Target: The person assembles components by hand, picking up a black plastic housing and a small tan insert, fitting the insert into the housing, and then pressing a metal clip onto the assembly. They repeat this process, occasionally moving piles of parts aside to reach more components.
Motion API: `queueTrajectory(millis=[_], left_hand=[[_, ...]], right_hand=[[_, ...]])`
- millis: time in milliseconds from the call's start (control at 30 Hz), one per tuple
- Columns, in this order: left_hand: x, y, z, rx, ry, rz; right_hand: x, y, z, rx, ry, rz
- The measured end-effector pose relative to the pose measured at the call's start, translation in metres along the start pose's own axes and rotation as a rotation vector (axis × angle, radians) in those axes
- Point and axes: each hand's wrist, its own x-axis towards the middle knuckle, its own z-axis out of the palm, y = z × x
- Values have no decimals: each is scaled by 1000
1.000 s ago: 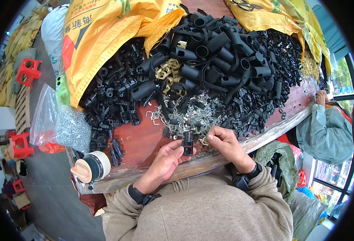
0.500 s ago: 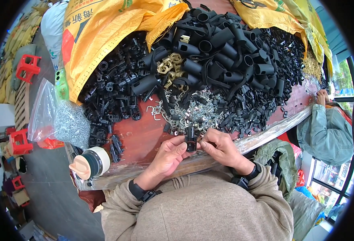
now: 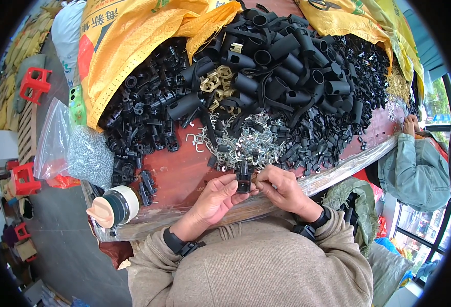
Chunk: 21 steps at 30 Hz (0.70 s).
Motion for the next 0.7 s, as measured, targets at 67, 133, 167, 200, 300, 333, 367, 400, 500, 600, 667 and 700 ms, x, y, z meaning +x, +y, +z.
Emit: queueTrajectory(millis=[67,133,167,200,300,333,367,400,500,600,667,700], left_hand=[[0,1,-1,-14,2,-10],[0,0,-2,-23,3,-16],[0,0,-2,-10,19,-18],[0,0,-2,2,34,-19],[1,-1,-3,27,61,-28],[1,-2,-3,41,71,-34],[1,-2,-4,54,82,-41],[0,-3,-3,52,83,-41],[0,-3,-1,75,89,-54],[0,-2,1,75,105,-73],[0,-3,1,75,114,-81],[0,-3,1,70,118,-81]], right_hand=[[1,0,0,14,9,9],[2,0,1,40,29,26],[2,0,0,40,28,28],[2,1,-1,65,24,52],[2,1,-1,115,15,103],[2,1,-1,128,16,113],[3,0,0,142,16,123],[3,-1,0,154,17,133],[5,-5,1,115,18,129],[5,-8,3,64,31,103],[5,-9,5,3,55,51],[5,-9,6,4,54,52]])
